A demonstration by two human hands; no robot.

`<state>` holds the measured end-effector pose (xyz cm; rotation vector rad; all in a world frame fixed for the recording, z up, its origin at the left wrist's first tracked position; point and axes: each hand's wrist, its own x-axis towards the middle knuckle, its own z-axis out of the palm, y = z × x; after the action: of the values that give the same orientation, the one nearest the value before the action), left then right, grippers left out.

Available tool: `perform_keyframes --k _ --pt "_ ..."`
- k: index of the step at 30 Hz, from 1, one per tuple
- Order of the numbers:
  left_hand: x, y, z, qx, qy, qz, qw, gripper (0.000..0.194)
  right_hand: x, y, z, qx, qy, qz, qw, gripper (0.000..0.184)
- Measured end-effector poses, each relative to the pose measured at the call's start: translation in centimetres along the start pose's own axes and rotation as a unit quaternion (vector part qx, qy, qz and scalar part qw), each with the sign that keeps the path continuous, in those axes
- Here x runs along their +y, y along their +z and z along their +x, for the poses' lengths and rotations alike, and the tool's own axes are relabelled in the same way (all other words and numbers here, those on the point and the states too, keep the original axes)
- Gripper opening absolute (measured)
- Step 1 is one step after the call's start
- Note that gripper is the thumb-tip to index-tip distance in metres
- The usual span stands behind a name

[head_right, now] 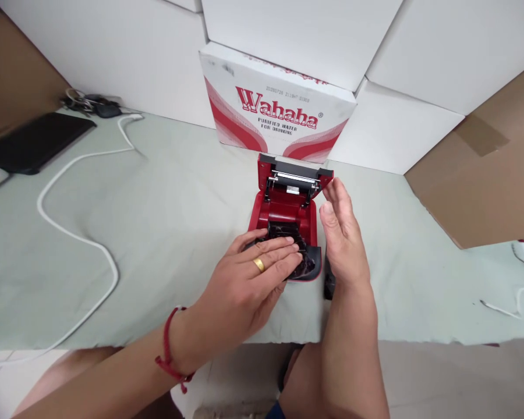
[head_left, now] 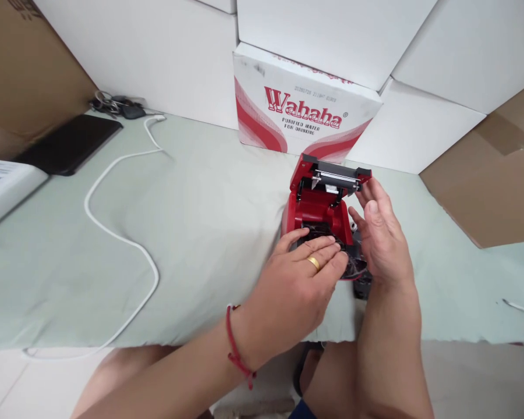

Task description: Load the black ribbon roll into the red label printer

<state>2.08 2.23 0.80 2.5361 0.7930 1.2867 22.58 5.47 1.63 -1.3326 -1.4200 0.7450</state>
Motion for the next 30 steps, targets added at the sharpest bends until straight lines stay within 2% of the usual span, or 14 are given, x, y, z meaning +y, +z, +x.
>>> perform_keyframes --k 6,8,11,15,18,20,23,25,28,30 --pt "0.5 -0.4 -0.3 0.037 0.007 0.009 0.999 0.023 -0.3 0.2 -0.1 -0.022 -0.025 -0.042 0.999 0.076" --pt "0.7 -0.6 -0.5 0.055 -0.001 0.019 0.998 0.022 -0.2 0.0 0.0 -0.013 -0.035 -0.035 0.999 0.078" --pt "0.9 -0.8 -0.7 0.076 -0.01 0.024 0.997 0.023 0.0 -0.3 0.0 0.027 -0.051 -0.017 0.998 0.065" --pt "0.8 -0.7 -0.8 0.088 -0.005 0.012 0.996 0.025 -1.1 -0.7 -0.5 0.035 -0.064 0.001 0.997 0.048" --pt "0.7 -1.1 -0.6 0.099 -0.002 0.006 0.995 0.024 -2.4 -1.6 -1.2 0.0 -0.057 -0.05 0.997 0.043" --pt "0.6 -1.7 -0.5 0.104 0.002 -0.009 0.995 0.026 -2.9 -2.5 -1.7 -0.063 -0.052 -0.097 0.992 0.039" --pt "0.0 -2.9 -0.4 0.088 0.001 -0.042 0.995 0.039 -2.9 -3.5 -2.2 -0.145 -0.049 -0.139 0.978 0.035" --pt "-0.8 -3.3 -0.5 0.078 -0.025 -0.044 0.996 0.05 -2.6 -3.8 -2.4 -0.158 -0.053 -0.15 0.975 0.034" --pt "-2.4 -3.1 -0.7 0.061 -0.098 -0.008 0.993 0.063 -1.9 -3.7 -2.7 -0.148 -0.069 -0.15 0.975 0.033" --pt "-3.3 -2.8 -0.9 0.031 -0.107 0.016 0.994 0.066 -1.6 -3.6 -3.1 -0.145 -0.078 -0.153 0.974 0.033"
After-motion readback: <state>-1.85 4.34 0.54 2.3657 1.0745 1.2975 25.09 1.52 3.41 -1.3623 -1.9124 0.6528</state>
